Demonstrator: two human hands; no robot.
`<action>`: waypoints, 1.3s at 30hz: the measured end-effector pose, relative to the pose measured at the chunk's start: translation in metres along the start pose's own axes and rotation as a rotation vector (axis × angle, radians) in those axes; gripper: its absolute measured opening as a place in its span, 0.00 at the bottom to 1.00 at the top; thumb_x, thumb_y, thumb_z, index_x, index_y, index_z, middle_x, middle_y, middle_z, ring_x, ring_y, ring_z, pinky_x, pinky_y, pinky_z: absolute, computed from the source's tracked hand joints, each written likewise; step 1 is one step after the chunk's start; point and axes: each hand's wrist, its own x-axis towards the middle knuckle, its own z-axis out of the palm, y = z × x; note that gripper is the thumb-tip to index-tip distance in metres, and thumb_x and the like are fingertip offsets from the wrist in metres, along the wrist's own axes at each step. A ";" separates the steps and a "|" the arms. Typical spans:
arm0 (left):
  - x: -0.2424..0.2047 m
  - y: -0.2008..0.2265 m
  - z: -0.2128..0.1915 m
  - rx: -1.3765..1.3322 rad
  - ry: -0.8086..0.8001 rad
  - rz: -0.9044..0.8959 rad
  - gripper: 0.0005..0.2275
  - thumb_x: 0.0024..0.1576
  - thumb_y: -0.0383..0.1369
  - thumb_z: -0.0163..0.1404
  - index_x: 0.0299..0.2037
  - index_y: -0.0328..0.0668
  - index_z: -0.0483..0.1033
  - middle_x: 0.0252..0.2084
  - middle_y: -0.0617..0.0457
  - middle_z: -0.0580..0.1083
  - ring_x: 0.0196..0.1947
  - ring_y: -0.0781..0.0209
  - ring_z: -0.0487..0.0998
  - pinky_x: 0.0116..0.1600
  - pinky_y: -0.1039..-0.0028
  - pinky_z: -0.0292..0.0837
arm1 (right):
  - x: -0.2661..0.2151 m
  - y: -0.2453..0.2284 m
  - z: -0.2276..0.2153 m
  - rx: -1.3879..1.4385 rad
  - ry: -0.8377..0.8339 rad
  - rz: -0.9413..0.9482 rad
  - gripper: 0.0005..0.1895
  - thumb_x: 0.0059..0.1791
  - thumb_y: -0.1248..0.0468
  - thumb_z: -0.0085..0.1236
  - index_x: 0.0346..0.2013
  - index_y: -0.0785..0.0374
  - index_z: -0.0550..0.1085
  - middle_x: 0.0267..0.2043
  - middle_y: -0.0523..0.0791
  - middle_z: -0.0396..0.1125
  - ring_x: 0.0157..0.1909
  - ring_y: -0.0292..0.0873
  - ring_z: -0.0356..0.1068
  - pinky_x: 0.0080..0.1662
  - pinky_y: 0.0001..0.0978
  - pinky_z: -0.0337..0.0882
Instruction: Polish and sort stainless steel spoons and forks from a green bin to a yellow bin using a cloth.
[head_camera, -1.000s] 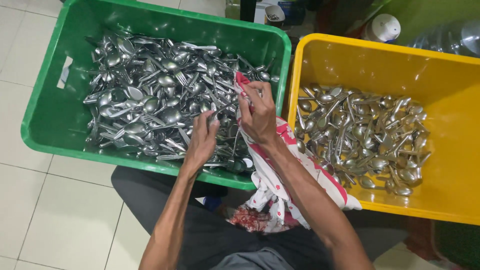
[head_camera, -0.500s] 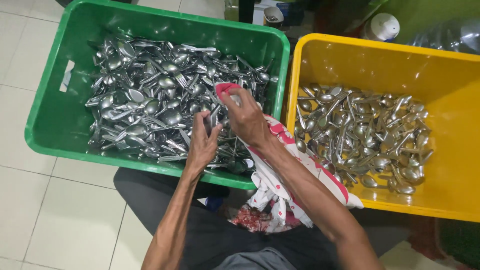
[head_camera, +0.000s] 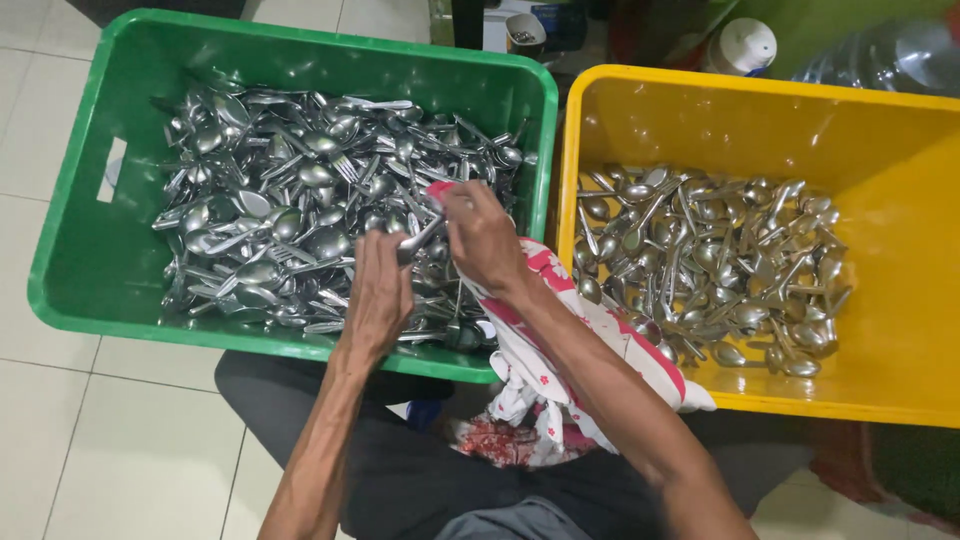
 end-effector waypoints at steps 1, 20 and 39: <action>-0.004 -0.001 -0.011 -0.015 -0.028 0.015 0.16 0.56 0.19 0.46 0.54 0.36 0.65 0.41 0.47 0.63 0.44 0.48 0.66 0.54 0.61 0.66 | -0.001 0.003 -0.002 0.162 0.031 0.154 0.13 0.48 0.74 0.48 0.42 0.68 0.79 0.42 0.53 0.70 0.42 0.58 0.73 0.44 0.46 0.74; -0.006 0.081 0.071 -0.491 -0.022 -0.330 0.06 0.62 0.30 0.43 0.40 0.41 0.74 0.30 0.39 0.77 0.37 0.36 0.81 0.38 0.57 0.74 | -0.001 -0.003 -0.041 0.652 0.209 0.665 0.05 0.53 0.59 0.60 0.39 0.55 0.80 0.26 0.37 0.67 0.34 0.31 0.61 0.43 0.27 0.67; 0.078 0.025 0.026 -1.210 0.431 -0.720 0.12 0.69 0.30 0.33 0.45 0.33 0.70 0.53 0.36 0.76 0.56 0.47 0.77 0.56 0.67 0.72 | -0.013 -0.008 -0.011 0.335 0.049 0.209 0.07 0.52 0.60 0.60 0.42 0.60 0.79 0.37 0.47 0.72 0.37 0.51 0.76 0.40 0.39 0.75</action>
